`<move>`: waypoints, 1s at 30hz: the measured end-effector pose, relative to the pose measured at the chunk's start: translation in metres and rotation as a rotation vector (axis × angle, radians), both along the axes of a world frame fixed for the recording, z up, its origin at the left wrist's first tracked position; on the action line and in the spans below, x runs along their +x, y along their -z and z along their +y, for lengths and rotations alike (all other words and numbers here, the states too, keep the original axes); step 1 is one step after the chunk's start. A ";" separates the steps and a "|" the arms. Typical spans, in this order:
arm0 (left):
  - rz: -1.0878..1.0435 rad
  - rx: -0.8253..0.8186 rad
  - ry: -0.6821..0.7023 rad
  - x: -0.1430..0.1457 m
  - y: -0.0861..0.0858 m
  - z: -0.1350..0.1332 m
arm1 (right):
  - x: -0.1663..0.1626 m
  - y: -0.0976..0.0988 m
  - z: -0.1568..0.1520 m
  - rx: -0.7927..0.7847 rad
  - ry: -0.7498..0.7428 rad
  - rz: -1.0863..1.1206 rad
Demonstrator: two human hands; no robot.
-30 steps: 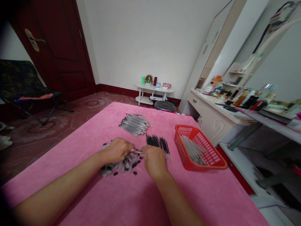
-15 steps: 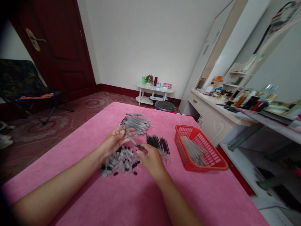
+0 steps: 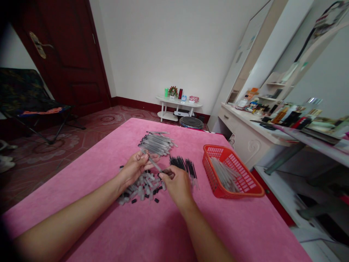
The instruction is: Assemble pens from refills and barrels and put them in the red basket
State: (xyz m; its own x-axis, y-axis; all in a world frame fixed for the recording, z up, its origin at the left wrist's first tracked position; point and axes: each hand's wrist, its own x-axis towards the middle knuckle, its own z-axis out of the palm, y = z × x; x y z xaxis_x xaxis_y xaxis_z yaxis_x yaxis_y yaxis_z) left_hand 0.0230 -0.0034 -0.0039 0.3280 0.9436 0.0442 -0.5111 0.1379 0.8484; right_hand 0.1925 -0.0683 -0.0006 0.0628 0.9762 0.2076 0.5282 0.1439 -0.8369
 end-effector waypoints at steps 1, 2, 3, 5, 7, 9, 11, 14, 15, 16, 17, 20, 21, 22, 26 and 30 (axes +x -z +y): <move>0.001 0.003 0.000 0.000 0.000 0.000 | 0.000 0.001 0.000 -0.012 -0.015 -0.010; 0.004 0.003 -0.002 0.001 -0.001 -0.001 | 0.000 0.001 0.000 -0.026 -0.031 -0.017; 0.007 0.002 -0.006 0.001 -0.002 -0.002 | 0.000 0.002 0.001 -0.041 -0.044 -0.025; 0.011 -0.005 -0.015 0.002 -0.002 -0.003 | 0.000 0.002 0.001 -0.052 -0.045 -0.047; 0.007 0.000 -0.025 0.003 -0.002 -0.004 | 0.000 0.003 0.001 -0.031 -0.006 -0.073; 0.003 0.014 -0.032 0.003 0.000 -0.003 | 0.000 0.003 0.002 -0.005 0.033 -0.090; 0.003 0.028 -0.038 0.002 0.002 -0.002 | 0.001 0.004 0.003 -0.002 0.034 -0.087; 0.011 0.030 -0.047 0.001 0.003 0.000 | 0.001 0.005 0.003 -0.050 -0.029 -0.060; 0.014 0.029 -0.049 0.001 0.003 0.000 | 0.001 0.005 0.002 -0.059 -0.043 -0.052; 0.015 0.028 -0.051 0.000 0.002 0.000 | 0.001 0.005 0.002 -0.058 -0.044 -0.045; 0.015 0.027 -0.053 0.000 0.002 0.000 | 0.001 0.004 0.002 -0.048 -0.035 -0.041; 0.013 0.024 -0.055 0.000 0.001 0.000 | 0.000 0.003 0.001 -0.009 0.009 -0.042; 0.015 0.023 -0.055 0.001 0.001 -0.001 | 0.000 0.002 0.001 -0.007 0.009 -0.044; 0.019 0.022 -0.055 0.001 0.001 -0.001 | 0.000 0.002 0.001 -0.009 -0.001 -0.045; 0.035 0.022 -0.056 0.002 0.000 -0.002 | 0.000 0.002 0.001 -0.024 -0.026 -0.039; 0.036 0.026 -0.063 0.001 -0.001 -0.002 | 0.000 0.002 0.003 0.003 0.027 -0.020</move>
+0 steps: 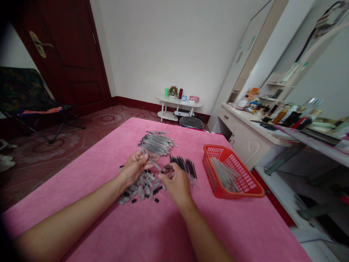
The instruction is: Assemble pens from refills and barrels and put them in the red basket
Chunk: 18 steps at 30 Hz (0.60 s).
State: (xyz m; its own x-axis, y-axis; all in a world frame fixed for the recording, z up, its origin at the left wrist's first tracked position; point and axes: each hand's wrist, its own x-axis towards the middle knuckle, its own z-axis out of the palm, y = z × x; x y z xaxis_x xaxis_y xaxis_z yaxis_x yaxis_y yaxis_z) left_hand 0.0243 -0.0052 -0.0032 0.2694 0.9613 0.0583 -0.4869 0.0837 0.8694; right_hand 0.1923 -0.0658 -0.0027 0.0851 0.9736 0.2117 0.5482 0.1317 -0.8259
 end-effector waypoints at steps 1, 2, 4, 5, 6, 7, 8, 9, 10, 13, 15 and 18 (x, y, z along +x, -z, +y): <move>0.001 -0.001 -0.002 0.000 0.000 0.000 | 0.000 0.000 0.000 -0.001 -0.015 0.005; 0.002 -0.003 -0.003 0.000 0.000 0.000 | -0.001 0.000 0.000 -0.005 -0.038 0.009; 0.009 -0.004 -0.004 0.000 0.000 0.000 | -0.001 0.001 0.000 -0.011 -0.076 0.009; 0.016 -0.004 -0.008 0.000 0.000 0.000 | -0.001 0.001 0.000 -0.008 -0.079 0.003; 0.027 -0.007 -0.013 0.000 0.001 -0.001 | -0.001 0.001 0.000 -0.002 -0.071 -0.003; 0.040 -0.013 -0.021 0.001 0.001 -0.001 | -0.001 0.001 0.000 0.004 -0.055 -0.010; 0.051 -0.023 -0.032 0.001 0.002 -0.001 | 0.000 0.001 -0.001 0.009 -0.040 -0.017; 0.060 -0.034 -0.043 0.002 0.002 -0.002 | 0.000 0.002 -0.001 0.009 -0.024 -0.027; 0.067 -0.043 -0.051 0.003 0.002 -0.002 | 0.001 0.002 -0.001 0.007 -0.011 -0.040; 0.092 -0.052 -0.066 0.004 0.002 -0.002 | 0.001 0.002 -0.002 0.007 0.031 -0.112; 0.119 -0.052 -0.072 0.004 0.002 -0.002 | 0.001 0.002 -0.003 0.024 0.061 -0.182; 0.145 -0.068 -0.092 0.005 0.002 -0.002 | -0.001 -0.001 -0.005 0.071 0.096 -0.302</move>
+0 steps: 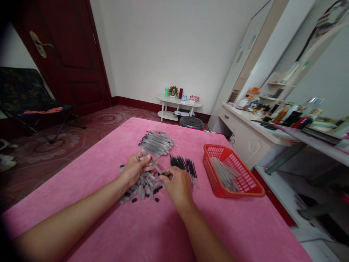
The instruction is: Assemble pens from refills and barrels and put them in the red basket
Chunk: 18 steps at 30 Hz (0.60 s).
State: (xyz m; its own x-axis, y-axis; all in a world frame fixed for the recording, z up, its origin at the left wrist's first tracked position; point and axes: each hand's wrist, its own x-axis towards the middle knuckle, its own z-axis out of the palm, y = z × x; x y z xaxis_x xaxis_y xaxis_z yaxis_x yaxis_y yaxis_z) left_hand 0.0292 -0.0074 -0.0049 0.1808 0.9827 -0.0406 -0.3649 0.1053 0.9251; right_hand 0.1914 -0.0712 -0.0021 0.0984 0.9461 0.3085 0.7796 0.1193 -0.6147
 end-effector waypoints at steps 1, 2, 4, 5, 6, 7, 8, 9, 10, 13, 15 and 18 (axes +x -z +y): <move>0.002 -0.010 -0.012 0.000 0.000 -0.001 | -0.001 -0.001 -0.001 0.015 0.006 -0.041; 0.004 -0.020 -0.026 0.001 -0.001 -0.001 | -0.001 -0.003 -0.001 0.029 0.009 -0.081; 0.013 -0.032 -0.051 0.002 -0.001 -0.002 | -0.003 -0.006 -0.002 0.047 0.008 -0.160; 0.021 -0.032 -0.063 0.002 -0.001 -0.002 | -0.003 -0.007 -0.003 0.056 0.008 -0.203; 0.027 -0.026 -0.079 0.001 -0.001 -0.001 | -0.004 -0.009 -0.003 0.069 0.013 -0.249; 0.032 -0.016 -0.098 0.000 -0.001 0.000 | -0.004 -0.010 -0.003 0.085 0.022 -0.295; 0.032 -0.005 -0.125 -0.001 0.000 0.002 | -0.004 -0.010 -0.004 0.102 0.031 -0.338; 0.028 0.004 -0.153 -0.003 0.000 0.005 | -0.004 -0.011 -0.004 0.119 0.040 -0.373; 0.023 0.008 -0.180 -0.006 0.001 0.008 | -0.003 -0.011 -0.004 0.131 0.046 -0.396; -0.001 -0.009 -0.231 -0.012 0.003 0.016 | -0.002 -0.009 -0.004 0.110 0.038 -0.384; -0.020 -0.016 -0.238 -0.013 0.004 0.018 | -0.001 -0.006 -0.003 0.056 0.006 -0.326; -0.023 0.003 -0.222 -0.011 0.001 0.014 | -0.003 -0.003 -0.002 -0.013 -0.057 -0.208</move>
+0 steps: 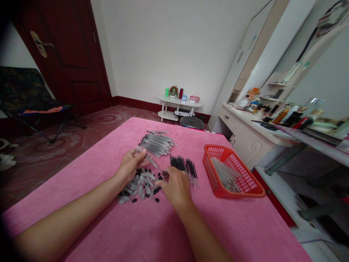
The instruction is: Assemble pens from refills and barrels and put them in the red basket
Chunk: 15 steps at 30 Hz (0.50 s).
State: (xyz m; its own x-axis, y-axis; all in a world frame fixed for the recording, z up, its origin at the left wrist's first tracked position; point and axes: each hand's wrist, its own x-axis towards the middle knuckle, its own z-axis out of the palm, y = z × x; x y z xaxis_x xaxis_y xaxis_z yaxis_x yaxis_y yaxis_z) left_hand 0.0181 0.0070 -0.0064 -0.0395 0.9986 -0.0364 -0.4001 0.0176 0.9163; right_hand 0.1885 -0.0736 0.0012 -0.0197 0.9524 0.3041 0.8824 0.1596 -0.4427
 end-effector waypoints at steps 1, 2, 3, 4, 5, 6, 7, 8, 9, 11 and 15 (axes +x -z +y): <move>0.010 0.014 0.013 0.002 -0.001 -0.003 | -0.001 0.000 0.000 -0.011 -0.018 0.038; 0.022 0.029 0.031 0.004 -0.003 -0.005 | -0.002 0.000 0.000 -0.014 -0.039 0.067; 0.035 0.043 0.049 0.005 -0.004 -0.008 | -0.002 0.000 0.000 -0.014 -0.062 0.084; 0.047 0.056 0.066 0.006 -0.006 -0.009 | -0.002 -0.002 0.000 -0.016 -0.087 0.086; 0.056 0.065 0.078 0.006 -0.007 -0.010 | -0.001 -0.004 0.000 -0.023 -0.110 0.071; 0.061 0.071 0.080 0.005 -0.008 -0.009 | 0.000 -0.007 -0.001 -0.034 -0.129 0.043; 0.059 0.074 0.066 0.003 -0.008 -0.007 | 0.003 -0.011 -0.001 -0.052 -0.138 0.008; 0.050 0.074 0.038 0.000 -0.009 -0.004 | 0.007 -0.016 -0.001 -0.076 -0.140 -0.032; 0.035 0.076 -0.001 -0.005 -0.009 0.001 | 0.012 -0.021 -0.001 -0.107 -0.135 -0.071; -0.004 0.078 -0.091 -0.015 -0.008 0.010 | 0.025 -0.032 -0.001 -0.172 -0.106 -0.149; -0.043 0.073 -0.169 -0.027 -0.007 0.021 | 0.052 -0.046 0.001 -0.255 0.069 -0.285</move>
State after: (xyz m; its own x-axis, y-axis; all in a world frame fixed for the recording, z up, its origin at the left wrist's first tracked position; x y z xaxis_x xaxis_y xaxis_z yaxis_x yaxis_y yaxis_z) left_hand -0.0086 0.0285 0.0006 -0.2067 0.9779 0.0308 -0.4307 -0.1192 0.8946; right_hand 0.2410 -0.0721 0.0468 -0.0024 0.9988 0.0492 0.9804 0.0121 -0.1964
